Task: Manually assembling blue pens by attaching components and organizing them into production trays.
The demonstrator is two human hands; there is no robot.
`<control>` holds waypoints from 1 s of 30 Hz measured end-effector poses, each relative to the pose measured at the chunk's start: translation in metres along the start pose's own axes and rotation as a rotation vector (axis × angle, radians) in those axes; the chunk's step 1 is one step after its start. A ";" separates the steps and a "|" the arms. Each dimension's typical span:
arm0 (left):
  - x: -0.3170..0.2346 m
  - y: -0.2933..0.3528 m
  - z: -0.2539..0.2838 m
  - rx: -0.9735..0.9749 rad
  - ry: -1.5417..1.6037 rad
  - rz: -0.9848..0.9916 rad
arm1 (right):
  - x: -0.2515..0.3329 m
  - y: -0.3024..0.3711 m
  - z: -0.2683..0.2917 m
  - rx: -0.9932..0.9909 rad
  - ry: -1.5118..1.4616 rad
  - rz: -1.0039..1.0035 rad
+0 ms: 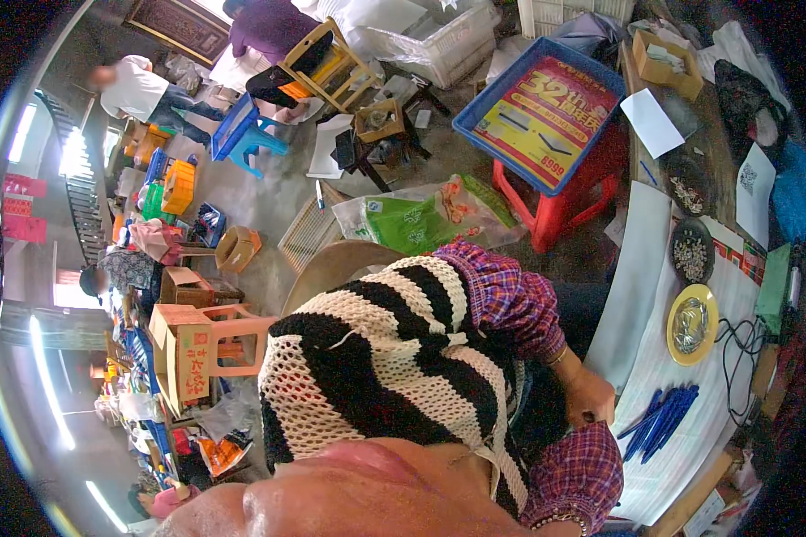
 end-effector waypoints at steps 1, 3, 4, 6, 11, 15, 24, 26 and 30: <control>-0.002 0.000 0.002 -0.003 0.003 0.001 | 0.000 0.004 -0.001 0.001 -0.002 -0.004; -0.005 0.000 0.005 -0.025 -0.078 0.003 | -0.001 0.013 -0.003 0.042 0.014 -0.033; -0.004 0.000 0.005 -0.027 -0.074 0.003 | 0.000 0.016 -0.003 0.063 0.022 -0.048; -0.004 0.000 0.004 -0.044 -0.038 -0.027 | 0.001 0.023 -0.005 0.103 0.038 -0.079; 0.005 0.003 -0.002 -0.016 -0.060 -0.002 | 0.007 0.037 -0.006 0.206 0.073 -0.149; 0.000 0.001 0.001 -0.016 -0.032 -0.009 | 0.007 0.044 -0.007 0.282 0.104 -0.197; -0.001 0.002 0.006 -0.022 0.066 -0.029 | 0.040 -0.035 0.086 0.209 0.054 -0.046; 0.000 -0.001 0.003 -0.008 -0.003 -0.048 | 0.067 -0.060 0.135 0.007 -0.022 0.102; -0.011 -0.001 0.001 -0.087 0.081 -0.021 | 0.114 -0.077 0.200 -0.404 -0.206 0.384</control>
Point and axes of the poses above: each hand's wrist, its own y-axis away from the middle knuckle, its own z-axis out of the back of the hand, x = y × z, the point moved 1 cm from there along -y, towards the middle knuckle, and after that the axes turned 4 degrees about -y, right-handed, at the moved point
